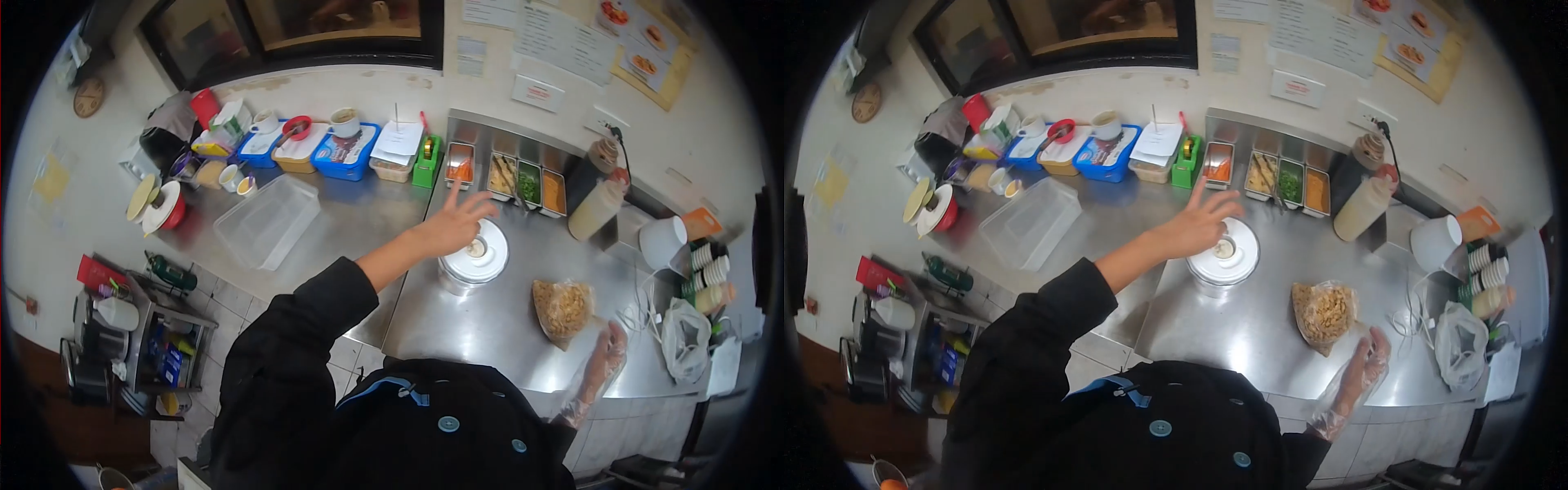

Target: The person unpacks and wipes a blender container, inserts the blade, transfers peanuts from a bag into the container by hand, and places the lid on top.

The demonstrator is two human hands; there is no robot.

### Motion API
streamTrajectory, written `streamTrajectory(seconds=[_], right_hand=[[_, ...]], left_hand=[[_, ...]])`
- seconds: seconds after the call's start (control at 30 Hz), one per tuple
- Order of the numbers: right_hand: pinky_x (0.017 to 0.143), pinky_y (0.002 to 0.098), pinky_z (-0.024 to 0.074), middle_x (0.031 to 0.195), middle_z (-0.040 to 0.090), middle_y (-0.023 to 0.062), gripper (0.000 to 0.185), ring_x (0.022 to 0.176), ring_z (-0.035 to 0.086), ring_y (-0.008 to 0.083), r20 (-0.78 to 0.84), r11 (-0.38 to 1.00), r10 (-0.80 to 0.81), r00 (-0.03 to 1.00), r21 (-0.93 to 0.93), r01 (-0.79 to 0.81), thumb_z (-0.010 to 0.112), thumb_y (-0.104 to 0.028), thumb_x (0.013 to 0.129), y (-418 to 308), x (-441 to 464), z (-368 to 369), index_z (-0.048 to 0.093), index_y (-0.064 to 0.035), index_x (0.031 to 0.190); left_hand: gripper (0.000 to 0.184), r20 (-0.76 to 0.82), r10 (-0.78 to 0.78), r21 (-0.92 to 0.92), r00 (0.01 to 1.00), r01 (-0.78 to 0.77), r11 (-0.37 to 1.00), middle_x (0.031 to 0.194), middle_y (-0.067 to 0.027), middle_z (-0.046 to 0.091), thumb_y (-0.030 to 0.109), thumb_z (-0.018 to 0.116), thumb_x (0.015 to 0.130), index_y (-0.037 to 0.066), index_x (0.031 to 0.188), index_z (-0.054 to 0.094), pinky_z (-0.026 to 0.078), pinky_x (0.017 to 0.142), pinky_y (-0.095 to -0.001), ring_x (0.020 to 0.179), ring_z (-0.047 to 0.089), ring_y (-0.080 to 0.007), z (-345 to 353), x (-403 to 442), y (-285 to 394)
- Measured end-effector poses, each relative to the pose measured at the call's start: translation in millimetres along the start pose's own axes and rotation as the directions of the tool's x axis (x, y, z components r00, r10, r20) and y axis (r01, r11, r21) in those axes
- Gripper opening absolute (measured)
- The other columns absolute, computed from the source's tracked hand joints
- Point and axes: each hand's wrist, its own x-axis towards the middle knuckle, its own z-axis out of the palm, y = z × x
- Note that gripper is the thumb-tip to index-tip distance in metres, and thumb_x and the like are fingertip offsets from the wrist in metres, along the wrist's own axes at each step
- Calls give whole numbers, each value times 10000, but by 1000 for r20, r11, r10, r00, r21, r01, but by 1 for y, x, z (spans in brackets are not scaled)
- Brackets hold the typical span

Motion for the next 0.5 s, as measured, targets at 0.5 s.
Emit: streamTrajectory(seconds=[0.5], right_hand=[[936,333,390,1130,552,101,237,1059,512,203,-29,999,-24,999,-38,23,551,-47,867,-18,-9,8,579,-6,1099]], left_hand=[[96,-114,50,-115,992,-63,991,1199,-61,490,120,661,690,42,638,644,121,1089,-644,1318,315,-259,7,2,-10]])
